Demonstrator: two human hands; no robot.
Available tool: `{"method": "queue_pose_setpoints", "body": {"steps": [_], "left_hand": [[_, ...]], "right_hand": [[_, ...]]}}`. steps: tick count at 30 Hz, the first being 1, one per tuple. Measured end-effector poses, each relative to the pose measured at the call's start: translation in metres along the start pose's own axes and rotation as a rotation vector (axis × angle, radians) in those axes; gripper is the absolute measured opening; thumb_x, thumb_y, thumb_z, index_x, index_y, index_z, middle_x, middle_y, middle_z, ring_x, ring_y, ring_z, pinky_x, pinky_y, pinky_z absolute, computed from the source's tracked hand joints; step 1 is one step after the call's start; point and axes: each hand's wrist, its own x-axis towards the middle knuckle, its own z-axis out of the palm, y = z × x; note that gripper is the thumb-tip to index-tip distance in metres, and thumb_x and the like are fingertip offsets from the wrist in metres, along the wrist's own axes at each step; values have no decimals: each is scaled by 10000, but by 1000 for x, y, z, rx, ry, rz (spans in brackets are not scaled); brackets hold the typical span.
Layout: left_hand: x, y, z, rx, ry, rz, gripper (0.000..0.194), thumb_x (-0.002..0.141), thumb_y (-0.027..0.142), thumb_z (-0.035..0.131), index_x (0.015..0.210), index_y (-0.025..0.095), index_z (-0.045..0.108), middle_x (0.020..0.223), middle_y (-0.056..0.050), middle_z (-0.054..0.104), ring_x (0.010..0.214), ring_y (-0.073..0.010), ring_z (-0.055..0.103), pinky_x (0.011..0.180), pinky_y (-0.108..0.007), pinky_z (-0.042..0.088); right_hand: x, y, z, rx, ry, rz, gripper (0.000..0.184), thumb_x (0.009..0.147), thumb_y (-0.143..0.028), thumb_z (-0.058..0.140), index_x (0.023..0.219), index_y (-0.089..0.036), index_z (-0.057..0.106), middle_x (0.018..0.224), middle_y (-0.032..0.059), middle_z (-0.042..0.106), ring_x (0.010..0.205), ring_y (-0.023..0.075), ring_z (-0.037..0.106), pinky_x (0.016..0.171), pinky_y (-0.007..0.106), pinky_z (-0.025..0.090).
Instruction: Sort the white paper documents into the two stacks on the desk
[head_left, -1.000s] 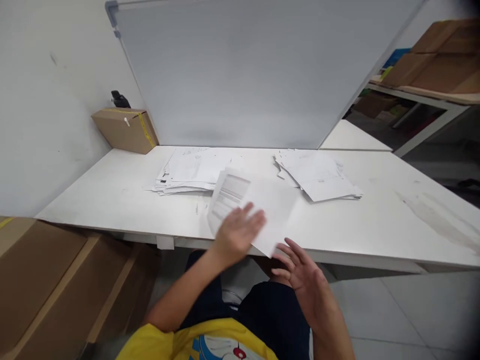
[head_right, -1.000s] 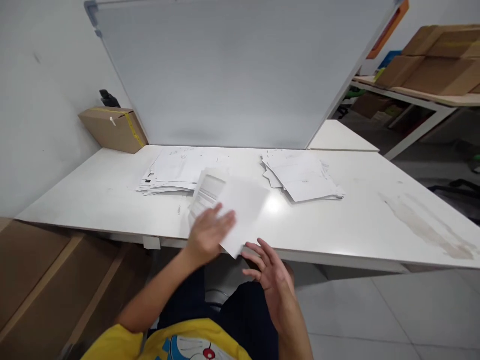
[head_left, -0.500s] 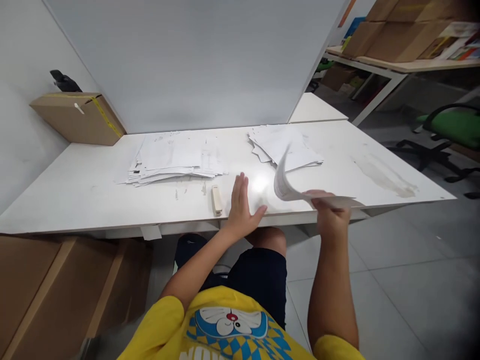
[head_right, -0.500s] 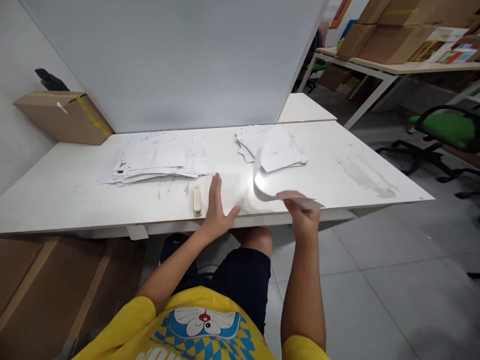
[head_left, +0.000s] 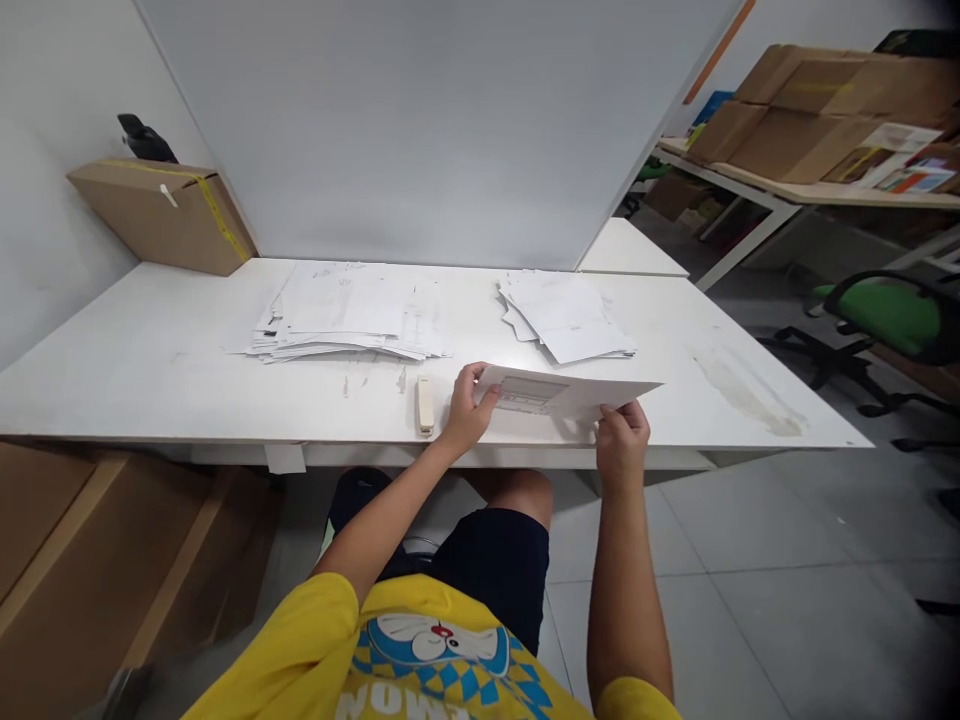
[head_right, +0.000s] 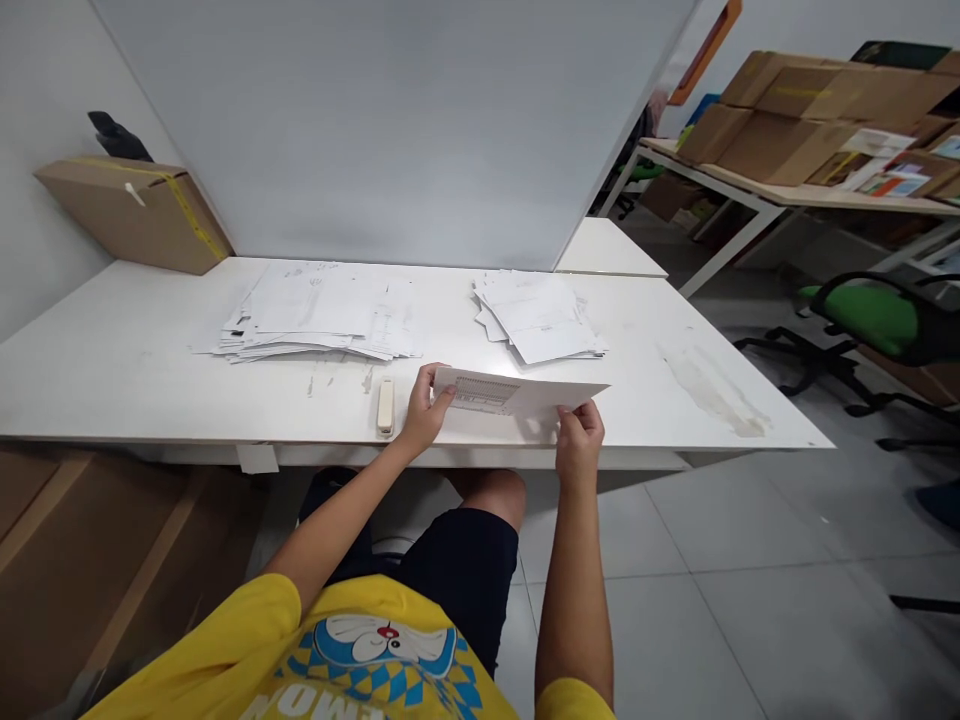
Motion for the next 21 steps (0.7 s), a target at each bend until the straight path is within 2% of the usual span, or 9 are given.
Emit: {"method": "queue_pose_setpoints", "body": {"steps": [4,7,10,12,14,17,19,21], "left_hand": [[3,-2,3,-1,-49,42,249,997,429,464,1111,217,528,1043,-83,622,999,-225,614,909,-393,511],[5,-1,5,98,-72,106,285,1016,450,389,1018,220,557,948,-84,608,902,-224,605,842,-394,514],[-2,12,1,128,-78,130,320,1017,455,369,931,220,568,872,-71,598,821,-210,594,768,-364,511],[-21,25,-8,135,-54,104,303,1008,444,398,942,219,590,860,-64,614,817,-203,600,762,-345,511],[-51,39,-22,127,-29,23,266,997,412,442,1063,220,614,889,-60,647,822,-193,615,763,-324,515],[-99,50,-51,60,-9,-149,409,976,359,491,1358,214,497,836,-28,660,707,-156,619,649,-264,506],[-120,49,-72,127,42,-209,427,967,326,502,1379,213,488,716,18,611,592,-123,567,561,-225,459],[-125,44,-92,267,144,-182,350,966,312,498,1295,205,554,628,50,544,515,-102,505,520,-210,424]], "right_hand": [[2,-2,0,-43,-51,-4,326,627,-337,689,924,-216,632,833,-9,615,837,174,565,848,341,447],[1,-8,-3,-102,-66,-12,312,631,-349,709,905,-212,650,855,2,642,846,177,567,845,339,451],[-11,-23,-17,-181,-55,12,289,621,-374,743,845,-203,680,820,10,666,800,176,572,789,326,467],[-28,-36,-33,-274,-60,44,285,622,-398,772,817,-202,701,794,20,681,765,184,582,723,315,479],[-52,-48,-50,-366,-113,147,312,637,-424,797,853,-208,732,804,37,707,743,198,606,657,306,488],[-88,-57,-63,-361,-271,450,425,635,-476,827,966,-220,757,833,60,745,702,222,648,606,324,518],[-105,-56,-57,-310,-343,609,480,615,-518,837,976,-212,760,835,71,758,670,231,665,600,344,536],[-112,-50,-43,-285,-395,692,506,599,-538,842,965,-199,760,843,79,766,670,238,682,606,347,545]]}}
